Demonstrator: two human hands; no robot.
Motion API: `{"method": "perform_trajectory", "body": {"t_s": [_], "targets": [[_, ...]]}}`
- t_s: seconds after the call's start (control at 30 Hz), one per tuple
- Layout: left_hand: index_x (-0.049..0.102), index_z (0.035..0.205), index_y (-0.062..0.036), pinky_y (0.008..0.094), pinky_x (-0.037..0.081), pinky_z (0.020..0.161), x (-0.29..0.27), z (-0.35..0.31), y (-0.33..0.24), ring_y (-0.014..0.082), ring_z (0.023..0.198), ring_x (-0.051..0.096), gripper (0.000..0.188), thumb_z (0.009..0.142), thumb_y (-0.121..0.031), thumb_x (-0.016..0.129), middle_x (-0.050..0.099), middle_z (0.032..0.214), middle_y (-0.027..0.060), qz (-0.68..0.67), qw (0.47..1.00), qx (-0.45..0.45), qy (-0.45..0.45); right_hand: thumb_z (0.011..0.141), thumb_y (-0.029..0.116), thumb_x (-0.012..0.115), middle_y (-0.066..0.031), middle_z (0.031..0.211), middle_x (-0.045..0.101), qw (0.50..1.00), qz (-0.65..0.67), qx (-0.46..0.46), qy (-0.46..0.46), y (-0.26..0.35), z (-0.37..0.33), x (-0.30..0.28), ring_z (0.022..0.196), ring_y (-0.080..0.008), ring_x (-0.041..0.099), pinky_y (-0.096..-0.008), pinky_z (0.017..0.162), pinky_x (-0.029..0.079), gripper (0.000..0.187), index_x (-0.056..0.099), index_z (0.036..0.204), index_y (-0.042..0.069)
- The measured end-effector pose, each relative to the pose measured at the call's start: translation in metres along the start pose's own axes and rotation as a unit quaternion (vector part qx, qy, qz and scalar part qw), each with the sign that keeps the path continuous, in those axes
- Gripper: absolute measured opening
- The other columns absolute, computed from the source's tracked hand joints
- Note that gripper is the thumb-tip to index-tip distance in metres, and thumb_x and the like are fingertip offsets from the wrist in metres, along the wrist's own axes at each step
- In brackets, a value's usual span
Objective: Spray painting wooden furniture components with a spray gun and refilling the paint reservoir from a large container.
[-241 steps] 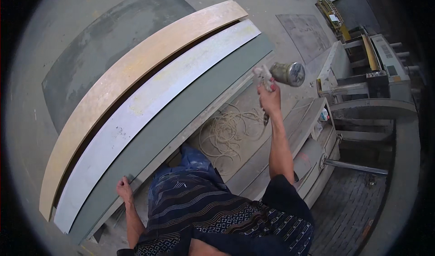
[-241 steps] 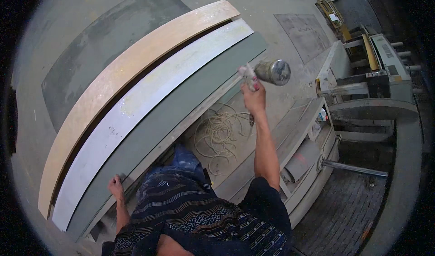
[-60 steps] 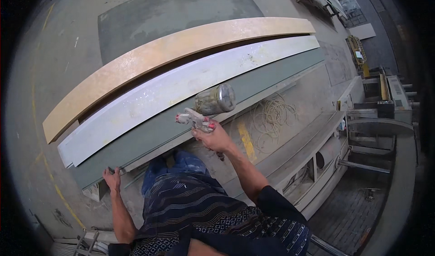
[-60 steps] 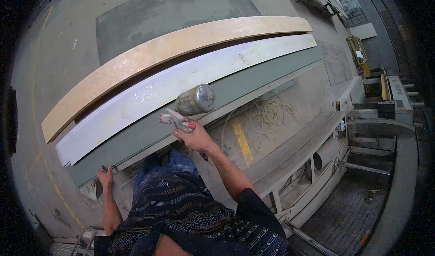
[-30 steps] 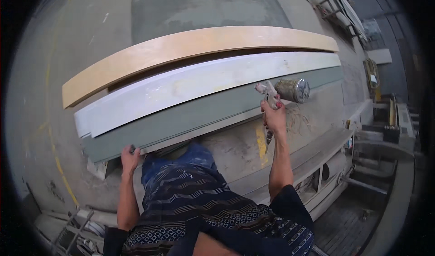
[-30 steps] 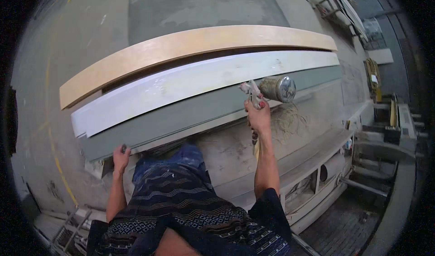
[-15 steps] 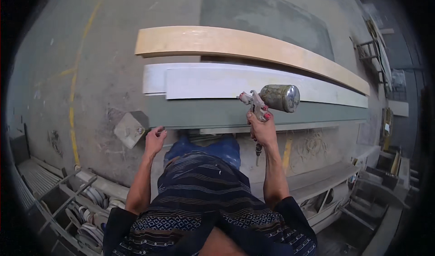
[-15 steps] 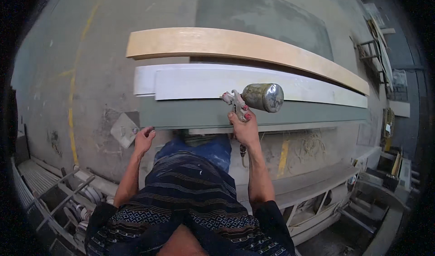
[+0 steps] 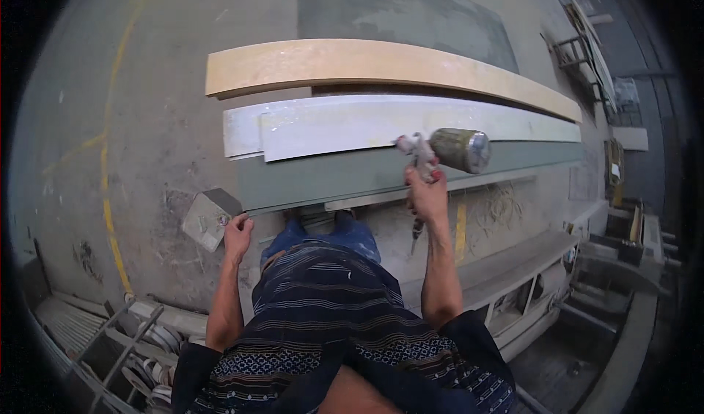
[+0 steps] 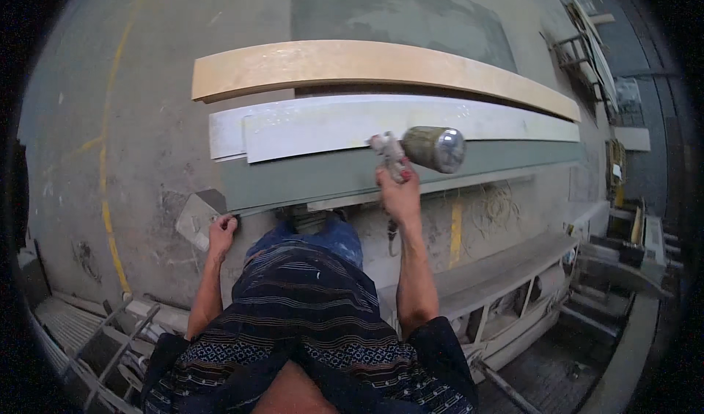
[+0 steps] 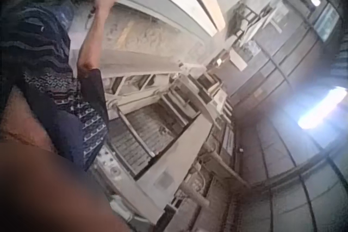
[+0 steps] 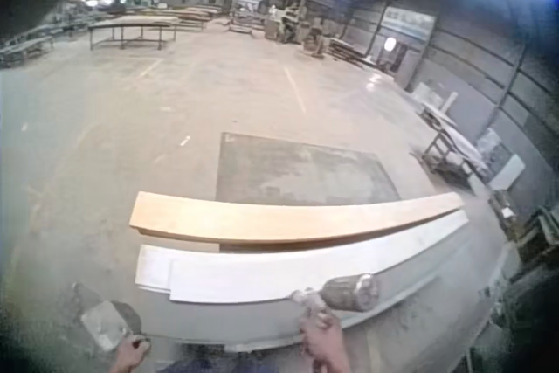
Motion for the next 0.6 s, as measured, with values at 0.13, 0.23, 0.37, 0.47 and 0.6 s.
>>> {"method": "perform_trajectory", "body": {"t_s": [0.13, 0.23, 0.37, 0.47, 0.6], "targets": [[0.062, 0.104, 0.0032, 0.0259, 0.046, 0.071, -0.004, 0.002, 0.004, 0.0117, 0.076, 0.058, 0.031, 0.084, -0.02, 0.06, 0.065, 0.085, 0.0067, -0.037, 0.999, 0.009, -0.02, 0.082, 0.029, 0.063, -0.0018, 0.057, 0.052, 0.983, -0.037, -0.025, -0.18, -0.021, 0.015, -0.063, 0.038, -0.0096, 0.046, -0.0278, 0.034, 0.035, 0.026, 0.052, 0.072, 0.007], [0.062, 0.104, 0.0032, 0.0262, 0.047, 0.071, -0.009, 0.009, 0.009, 0.0119, 0.076, 0.058, 0.031, 0.084, -0.02, 0.061, 0.065, 0.085, 0.0068, -0.045, 0.999, 0.003, 0.016, 0.081, 0.028, 0.063, -0.0009, 0.058, 0.052, 0.971, -0.008, 0.001, -0.238, -0.032, 0.01, -0.085, 0.04, -0.0092, 0.046, -0.0273, 0.035, 0.036, 0.025, 0.053, 0.075, 0.006], [0.062, 0.104, 0.0031, 0.0263, 0.047, 0.071, -0.02, 0.013, 0.018, 0.0123, 0.075, 0.059, 0.031, 0.084, -0.021, 0.061, 0.065, 0.085, 0.0068, -0.034, 0.999, 0.0, -0.021, 0.081, 0.028, 0.064, 0.001, 0.057, 0.051, 0.984, 0.03, -0.01, -0.175, -0.027, -0.015, -0.058, 0.04, -0.0086, 0.045, -0.0261, 0.035, 0.035, 0.024, 0.054, 0.079, 0.006], [0.063, 0.103, 0.0029, 0.0262, 0.047, 0.071, -0.022, 0.014, 0.019, 0.0124, 0.077, 0.059, 0.032, 0.083, -0.022, 0.061, 0.066, 0.086, 0.0069, 0.0, 1.0, 0.012, -0.015, 0.083, 0.025, 0.063, 0.0023, 0.055, 0.05, 0.999, 0.018, 0.0, -0.044, -0.012, -0.04, -0.009, 0.038, -0.0078, 0.043, -0.0243, 0.034, 0.033, 0.021, 0.055, 0.08, 0.006], [0.063, 0.104, 0.0026, 0.0265, 0.047, 0.073, -0.019, 0.011, 0.017, 0.0128, 0.079, 0.059, 0.032, 0.083, -0.022, 0.062, 0.066, 0.087, 0.0073, -0.016, 1.0, 0.011, -0.005, 0.084, 0.024, 0.063, 0.0026, 0.054, 0.05, 0.992, 0.106, 0.001, 0.071, 0.005, -0.065, 0.052, 0.039, -0.0064, 0.042, -0.0233, 0.036, 0.033, 0.019, 0.055, 0.078, 0.007]]}}
Point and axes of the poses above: each hand's wrist, its own z-axis towards the middle knuckle, its own x-axis out of the palm, y = z × x, the point moved 2 cm from there along z, towards the middle knuckle
